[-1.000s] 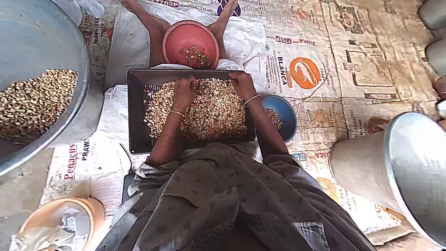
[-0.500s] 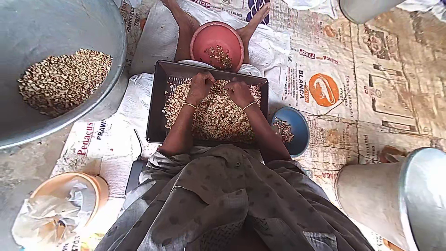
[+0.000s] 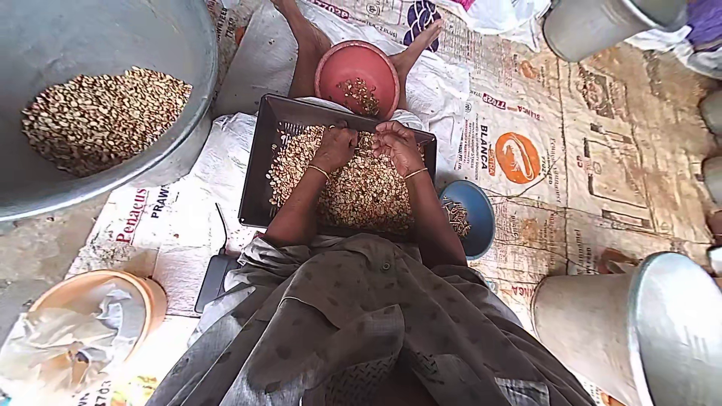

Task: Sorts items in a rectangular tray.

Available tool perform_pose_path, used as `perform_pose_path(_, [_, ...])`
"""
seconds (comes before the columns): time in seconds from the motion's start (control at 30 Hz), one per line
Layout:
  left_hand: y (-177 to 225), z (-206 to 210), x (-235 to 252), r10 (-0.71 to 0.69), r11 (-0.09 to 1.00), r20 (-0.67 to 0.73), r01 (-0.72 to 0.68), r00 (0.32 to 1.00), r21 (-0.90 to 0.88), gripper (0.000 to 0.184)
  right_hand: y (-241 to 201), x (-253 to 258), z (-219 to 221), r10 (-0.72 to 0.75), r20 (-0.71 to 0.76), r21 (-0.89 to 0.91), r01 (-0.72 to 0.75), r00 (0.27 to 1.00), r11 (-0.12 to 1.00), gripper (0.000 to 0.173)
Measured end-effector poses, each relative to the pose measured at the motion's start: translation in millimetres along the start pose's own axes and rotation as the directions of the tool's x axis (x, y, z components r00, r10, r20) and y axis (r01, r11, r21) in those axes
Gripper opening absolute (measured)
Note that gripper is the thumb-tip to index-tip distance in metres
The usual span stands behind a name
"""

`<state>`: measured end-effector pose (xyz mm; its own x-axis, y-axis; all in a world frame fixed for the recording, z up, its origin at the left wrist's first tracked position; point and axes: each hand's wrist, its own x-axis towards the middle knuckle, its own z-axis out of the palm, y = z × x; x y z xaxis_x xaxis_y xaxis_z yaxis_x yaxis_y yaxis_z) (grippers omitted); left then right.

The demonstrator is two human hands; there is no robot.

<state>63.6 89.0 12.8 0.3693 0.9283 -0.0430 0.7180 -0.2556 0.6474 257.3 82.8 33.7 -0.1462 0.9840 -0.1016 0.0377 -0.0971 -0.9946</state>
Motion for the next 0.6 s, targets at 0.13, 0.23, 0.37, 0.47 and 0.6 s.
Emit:
perform_pose_path(0.13, [-3.4,-0.9,1.7,-0.016,0.999,-0.009,0.015,1.0,-0.028,0.02,-1.3,18.1,26.8,-0.072,0.085,-0.781,0.111,0.994,0.615,0.031])
perform_pose_path(0.23, [-9.4,-12.6,0.4,-0.072,0.992,-0.095,0.061,0.993,-0.114,0.021,-0.8,19.7,45.2,0.034,0.087,-0.933,0.07,0.996,0.353,0.03])
perform_pose_path(0.37, [-22.5,-30.7,-1.3,-0.234,0.926,-0.225,0.145,0.946,-0.349,0.024,1.1,14.6,45.9,-0.015,0.034,-0.943,0.037,0.999,0.331,0.022])
perform_pose_path(0.47, [-32.5,-33.0,-1.1,-0.374,0.765,-0.248,0.146,0.894,-0.627,0.023,0.6,15.3,31.4,-0.011,0.008,-0.911,0.012,1.0,0.411,0.026])
perform_pose_path(0.6, [-33.7,-38.1,-4.9,-0.474,0.419,-0.186,0.035,0.86,-0.907,0.011,0.2,4.7,10.6,-0.106,0.032,-0.249,0.111,0.994,0.962,0.011])
